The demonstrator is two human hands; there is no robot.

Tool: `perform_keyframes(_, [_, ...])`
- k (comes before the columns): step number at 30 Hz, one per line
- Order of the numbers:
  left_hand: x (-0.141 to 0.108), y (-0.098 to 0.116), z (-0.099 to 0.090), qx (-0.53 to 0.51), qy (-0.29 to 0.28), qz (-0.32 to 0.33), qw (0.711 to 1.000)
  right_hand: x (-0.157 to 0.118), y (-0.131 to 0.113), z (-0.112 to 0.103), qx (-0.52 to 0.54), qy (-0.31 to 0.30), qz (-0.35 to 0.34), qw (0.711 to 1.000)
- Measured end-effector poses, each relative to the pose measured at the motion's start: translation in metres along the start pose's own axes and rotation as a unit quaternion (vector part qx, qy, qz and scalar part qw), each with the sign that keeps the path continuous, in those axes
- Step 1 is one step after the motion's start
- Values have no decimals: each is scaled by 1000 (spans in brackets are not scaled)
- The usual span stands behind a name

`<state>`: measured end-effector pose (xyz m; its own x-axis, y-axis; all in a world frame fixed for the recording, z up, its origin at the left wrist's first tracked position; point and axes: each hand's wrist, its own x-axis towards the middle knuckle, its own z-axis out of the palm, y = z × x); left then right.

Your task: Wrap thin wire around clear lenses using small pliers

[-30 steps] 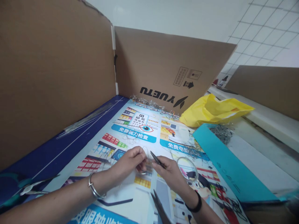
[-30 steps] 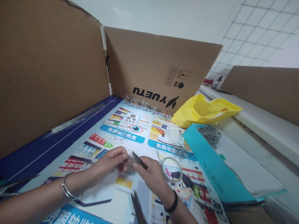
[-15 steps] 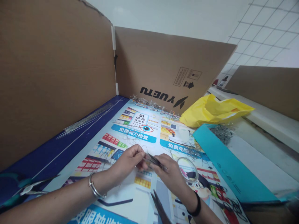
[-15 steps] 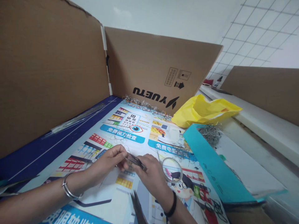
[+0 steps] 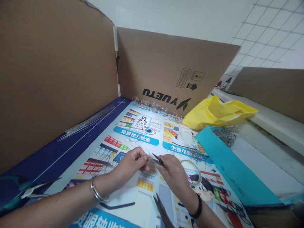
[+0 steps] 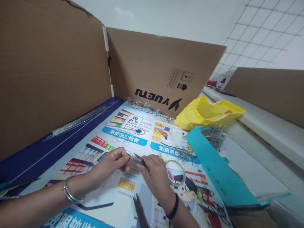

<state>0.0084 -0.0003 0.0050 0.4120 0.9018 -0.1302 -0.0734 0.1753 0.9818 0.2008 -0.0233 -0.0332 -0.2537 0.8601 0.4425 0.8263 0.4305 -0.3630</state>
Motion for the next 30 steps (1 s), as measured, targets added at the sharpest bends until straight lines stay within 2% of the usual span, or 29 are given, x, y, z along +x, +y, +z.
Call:
perform_keyframes(13, [4,-7,-3,24,-18,-4,1000,-1,-4,-1,-58,-41,-5,997])
perform_keyframes(17, [4,-7,-3,52,-8,0,999,0,-7,-3,-60,-58,-4,996])
perform_keyframes(30, [3,-4,-2,88,-5,-9,996,-1,-8,-2,-46,-57,-5,997])
